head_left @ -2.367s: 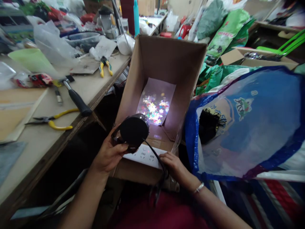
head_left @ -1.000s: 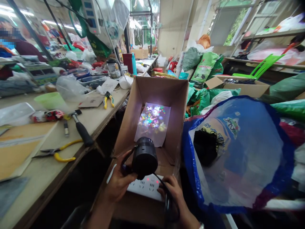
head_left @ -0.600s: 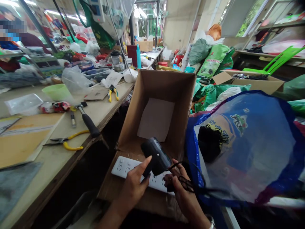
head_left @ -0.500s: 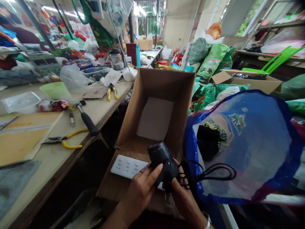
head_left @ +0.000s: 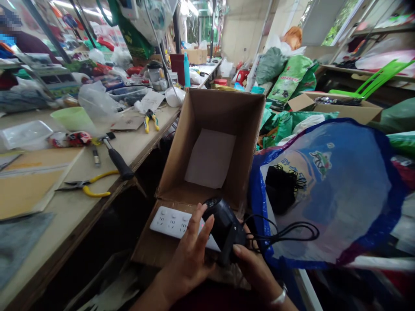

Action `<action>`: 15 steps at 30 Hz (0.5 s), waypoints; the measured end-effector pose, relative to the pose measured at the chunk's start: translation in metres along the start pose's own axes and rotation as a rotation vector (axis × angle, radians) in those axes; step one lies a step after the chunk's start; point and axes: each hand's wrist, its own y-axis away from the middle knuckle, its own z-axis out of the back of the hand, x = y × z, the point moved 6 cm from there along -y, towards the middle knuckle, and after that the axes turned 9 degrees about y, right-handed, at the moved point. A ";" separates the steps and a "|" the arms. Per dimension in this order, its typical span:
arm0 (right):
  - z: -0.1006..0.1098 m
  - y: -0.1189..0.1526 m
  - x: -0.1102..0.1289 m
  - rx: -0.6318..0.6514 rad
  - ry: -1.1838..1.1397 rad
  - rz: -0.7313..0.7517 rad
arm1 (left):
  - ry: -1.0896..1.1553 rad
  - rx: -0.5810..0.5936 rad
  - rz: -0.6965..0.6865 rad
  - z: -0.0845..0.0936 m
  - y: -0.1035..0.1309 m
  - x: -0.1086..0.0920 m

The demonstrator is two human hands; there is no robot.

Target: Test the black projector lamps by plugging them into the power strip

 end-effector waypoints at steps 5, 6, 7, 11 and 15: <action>0.005 0.001 0.007 0.100 -0.121 0.030 | 0.058 -0.094 -0.184 0.011 -0.003 -0.014; 0.005 0.002 0.008 0.118 -0.140 0.018 | 0.073 -0.104 -0.210 0.014 -0.004 -0.017; 0.004 0.003 0.009 0.133 -0.154 0.004 | 0.088 -0.109 -0.230 0.016 -0.004 -0.021; 0.005 0.007 0.007 0.144 -0.178 -0.041 | 0.160 -0.088 -0.220 0.021 -0.010 -0.027; 0.011 0.009 -0.003 0.189 -0.176 -0.086 | 0.231 0.035 -0.038 0.021 -0.020 -0.022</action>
